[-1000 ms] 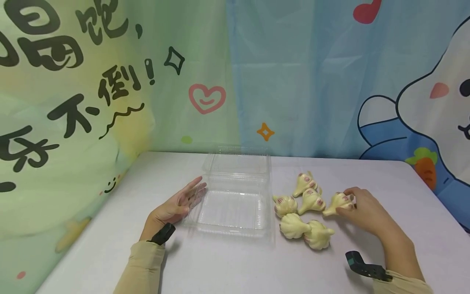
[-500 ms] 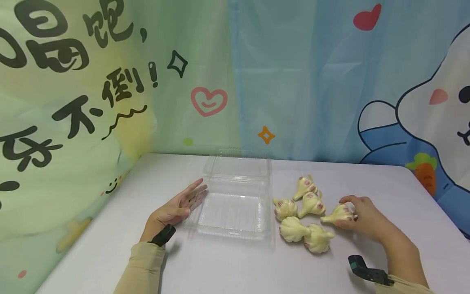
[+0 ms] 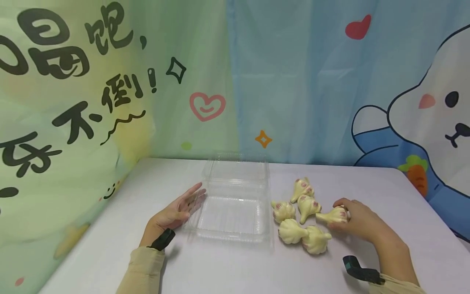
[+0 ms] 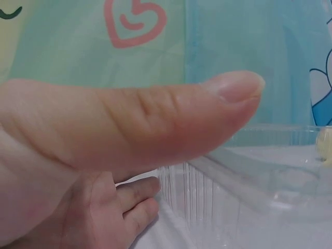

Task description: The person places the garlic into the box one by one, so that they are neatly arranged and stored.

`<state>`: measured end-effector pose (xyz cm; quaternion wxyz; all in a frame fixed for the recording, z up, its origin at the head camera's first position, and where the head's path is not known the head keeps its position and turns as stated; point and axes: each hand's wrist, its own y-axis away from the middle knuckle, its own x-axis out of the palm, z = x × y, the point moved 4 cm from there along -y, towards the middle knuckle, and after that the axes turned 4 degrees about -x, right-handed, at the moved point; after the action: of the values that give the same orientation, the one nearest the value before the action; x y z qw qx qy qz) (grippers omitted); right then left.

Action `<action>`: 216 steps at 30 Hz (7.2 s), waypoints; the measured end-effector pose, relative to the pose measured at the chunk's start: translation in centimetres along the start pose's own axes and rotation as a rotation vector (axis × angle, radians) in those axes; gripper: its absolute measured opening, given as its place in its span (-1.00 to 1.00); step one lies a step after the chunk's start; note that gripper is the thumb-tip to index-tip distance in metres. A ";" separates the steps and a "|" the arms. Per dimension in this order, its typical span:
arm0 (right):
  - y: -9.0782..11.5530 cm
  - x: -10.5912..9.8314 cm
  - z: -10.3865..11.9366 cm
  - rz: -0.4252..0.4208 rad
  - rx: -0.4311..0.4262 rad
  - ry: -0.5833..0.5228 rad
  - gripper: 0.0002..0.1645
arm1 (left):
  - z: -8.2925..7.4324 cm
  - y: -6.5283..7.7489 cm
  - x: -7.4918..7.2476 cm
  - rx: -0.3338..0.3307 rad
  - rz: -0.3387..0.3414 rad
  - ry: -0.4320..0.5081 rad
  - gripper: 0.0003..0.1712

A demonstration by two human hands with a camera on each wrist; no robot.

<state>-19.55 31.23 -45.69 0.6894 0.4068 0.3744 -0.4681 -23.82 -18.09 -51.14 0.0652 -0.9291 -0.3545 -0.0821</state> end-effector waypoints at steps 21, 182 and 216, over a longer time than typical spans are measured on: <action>1.0 -1.0 1.9 -0.200 -0.030 -0.112 -0.11 | 1.0 0.4 -0.2 -0.006 -0.010 -0.014 0.22; -5.7 2.0 21.2 -0.168 -0.355 -0.253 -0.02 | 0.1 -0.2 0.1 0.021 0.039 -0.025 0.20; -2.1 2.7 3.3 -0.072 -0.319 -0.421 -0.11 | -0.2 0.0 0.3 0.013 0.013 -0.013 0.17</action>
<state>-20.34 26.77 -47.30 0.7903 0.1729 0.3061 -0.5018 -23.60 -17.96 -50.87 0.0692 -0.9316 -0.3493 -0.0732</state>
